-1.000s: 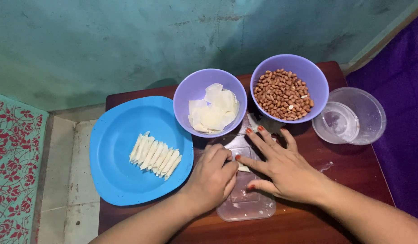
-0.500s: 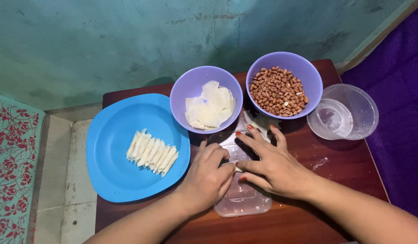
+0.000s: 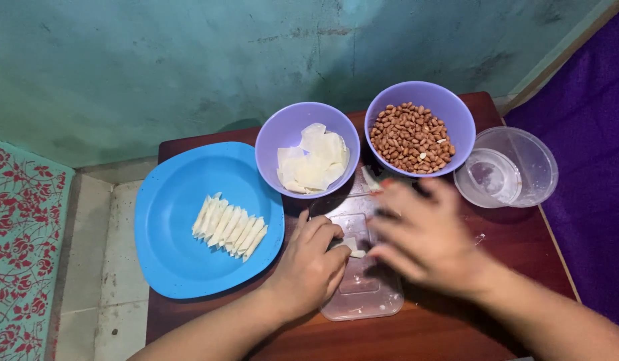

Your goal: A person is manually preparing peanut rolls by wrapping individual peanuts in small squares of dough.

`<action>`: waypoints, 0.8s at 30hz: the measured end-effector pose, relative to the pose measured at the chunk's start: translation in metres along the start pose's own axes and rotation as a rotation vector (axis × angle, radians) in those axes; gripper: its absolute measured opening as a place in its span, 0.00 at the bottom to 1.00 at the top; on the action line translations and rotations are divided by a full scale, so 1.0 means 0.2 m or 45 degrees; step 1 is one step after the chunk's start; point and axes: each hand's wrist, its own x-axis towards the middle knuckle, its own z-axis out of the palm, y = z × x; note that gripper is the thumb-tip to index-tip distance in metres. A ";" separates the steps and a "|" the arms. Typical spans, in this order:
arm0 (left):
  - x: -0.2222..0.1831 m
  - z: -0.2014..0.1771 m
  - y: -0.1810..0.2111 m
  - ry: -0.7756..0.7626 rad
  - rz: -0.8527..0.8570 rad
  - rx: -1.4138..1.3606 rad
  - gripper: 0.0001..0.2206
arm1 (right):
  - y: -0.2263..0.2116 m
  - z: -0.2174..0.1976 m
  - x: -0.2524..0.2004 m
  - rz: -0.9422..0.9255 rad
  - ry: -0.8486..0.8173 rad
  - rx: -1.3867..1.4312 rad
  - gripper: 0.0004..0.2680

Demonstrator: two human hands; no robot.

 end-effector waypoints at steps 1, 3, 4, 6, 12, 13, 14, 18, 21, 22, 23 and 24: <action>0.00 -0.01 0.00 -0.001 0.001 0.000 0.05 | 0.05 -0.06 -0.02 0.001 0.001 0.000 0.13; 0.01 -0.01 0.01 0.003 0.002 -0.010 0.04 | 0.14 -0.19 -0.06 0.192 0.202 -0.165 0.07; 0.01 -0.02 0.02 0.003 0.003 -0.013 0.04 | 0.21 -0.24 -0.11 0.194 0.201 -0.166 0.07; 0.01 -0.02 0.02 -0.009 0.013 0.005 0.03 | 0.36 -0.35 -0.22 0.352 0.098 -0.508 0.06; -0.01 -0.02 0.03 -0.041 0.036 0.063 0.06 | 0.55 -0.29 -0.23 1.230 -0.690 -0.446 0.33; -0.01 -0.02 0.02 -0.041 0.039 0.061 0.06 | 0.57 -0.26 -0.24 1.233 -0.689 -0.449 0.33; -0.02 -0.02 0.02 -0.075 0.047 0.101 0.07 | 0.58 -0.24 -0.27 1.136 -0.621 -0.497 0.32; -0.06 0.01 0.00 -0.130 0.076 0.204 0.11 | 0.57 -0.21 -0.22 1.177 -0.711 -0.560 0.31; -0.06 0.00 0.01 -0.115 0.120 0.203 0.12 | 0.59 -0.18 -0.25 1.195 -0.766 -0.562 0.34; -0.06 0.00 0.01 -0.118 0.118 0.201 0.12 | 0.58 -0.20 -0.24 1.196 -0.770 -0.560 0.34; -0.06 -0.01 0.01 -0.110 0.125 0.201 0.12 | 0.58 -0.22 -0.23 1.214 -0.793 -0.558 0.35; -0.06 -0.01 0.01 -0.102 0.128 0.200 0.12 | 0.58 -0.23 -0.22 1.230 -0.818 -0.557 0.37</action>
